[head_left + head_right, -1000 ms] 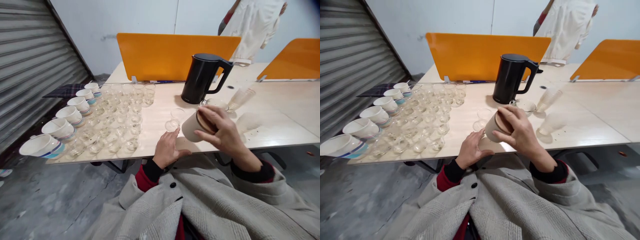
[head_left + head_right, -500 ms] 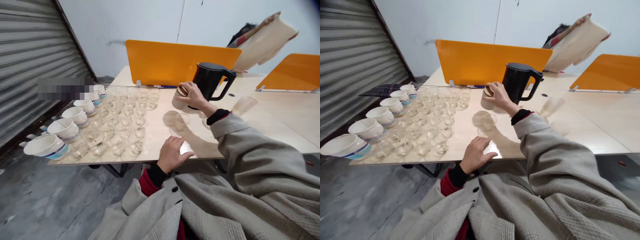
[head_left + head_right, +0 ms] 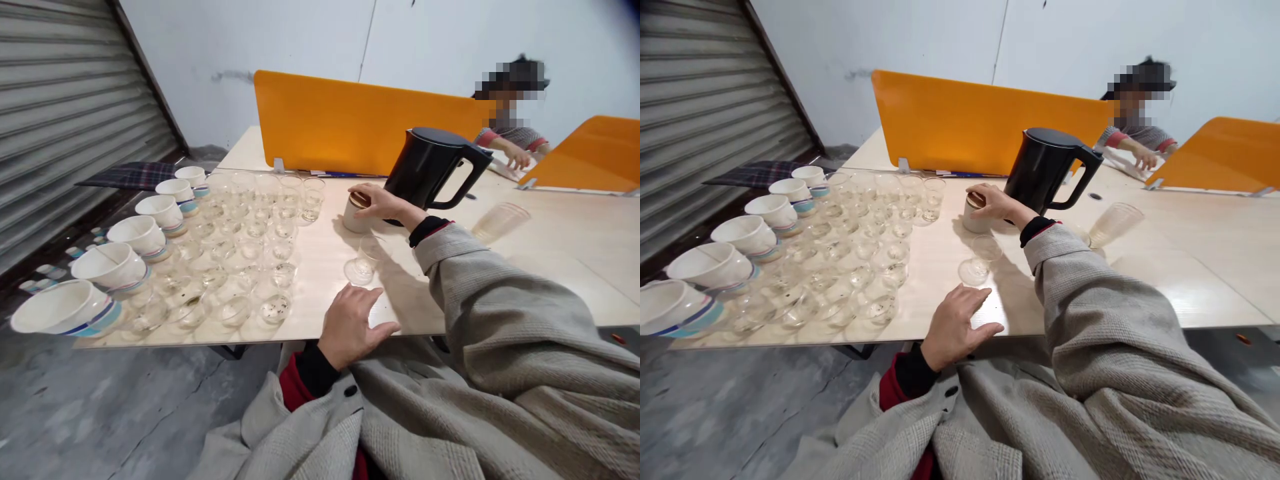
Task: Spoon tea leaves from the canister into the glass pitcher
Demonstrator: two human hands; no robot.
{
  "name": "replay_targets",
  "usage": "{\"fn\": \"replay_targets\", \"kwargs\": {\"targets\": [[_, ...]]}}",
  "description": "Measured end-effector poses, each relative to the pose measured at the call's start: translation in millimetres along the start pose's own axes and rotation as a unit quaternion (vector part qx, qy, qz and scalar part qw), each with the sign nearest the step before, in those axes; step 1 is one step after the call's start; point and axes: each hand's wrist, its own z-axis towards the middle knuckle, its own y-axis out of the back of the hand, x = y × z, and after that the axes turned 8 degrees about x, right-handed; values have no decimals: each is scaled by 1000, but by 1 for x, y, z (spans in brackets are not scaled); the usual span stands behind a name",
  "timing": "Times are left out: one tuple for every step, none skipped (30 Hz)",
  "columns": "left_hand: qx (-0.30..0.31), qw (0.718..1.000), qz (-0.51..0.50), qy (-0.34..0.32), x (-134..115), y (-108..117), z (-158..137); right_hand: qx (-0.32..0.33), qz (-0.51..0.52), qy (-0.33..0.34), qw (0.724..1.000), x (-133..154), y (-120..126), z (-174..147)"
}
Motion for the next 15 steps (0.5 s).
{"fn": "replay_targets", "kwargs": {"targets": [[0, 1000, 1, 1, 0, 0, 0, 5, 3, -2, 1000, 0, 0, -1], [-1, 1000, 2, 2, 0, 0, 0, 6, 4, -5, 1000, 2, 0, -2], [-1, 1000, 3, 4, 0, 0, 0, 4, 1, -10, 1000, 4, 0, -3], [-2, 1000, 4, 5, 0, 0, 0, 0, -7, -15, 1000, 7, -1, -6], [-2, 1000, 5, 5, 0, 0, 1, -8, -18, -19, 1000, 11, -1, -8], [-2, 1000, 5, 3, 0, 0, 1, -20, -32, -23, 999, 16, 0, -12], [-3, 1000, 6, 1, 0, 0, 1, -37, -47, -24, 998, 21, 1, -17], [-5, 1000, 6, -1, 1, 0, 0, -62, -59, -24, 996, 27, 5, -22], [-6, 1000, 7, -2, 1, 0, 0, -92, -70, -24, 993, 33, 10, -29], [-8, 1000, 9, -3, 1, 0, 0, -130, -78, -27, 988, 38, 17, -37], [-9, 1000, 11, -3, 1, -1, 0, -172, -86, -35, 981, 42, 26, -45], [-10, 1000, 13, -2, 2, -1, 0, -218, -94, -49, 970, 45, 36, -54], [-10, 1000, 16, -2, 2, -1, 0, -267, -101, -73, 956, 47, 48, -63], [-9, 1000, 19, -1, 2, -1, 0, -316, -106, -108, 937, 46, 60, -72], [-9, 1000, 22, -1, 2, -1, 0, -361, -107, -152, 914, 43, 72, -80]]}}
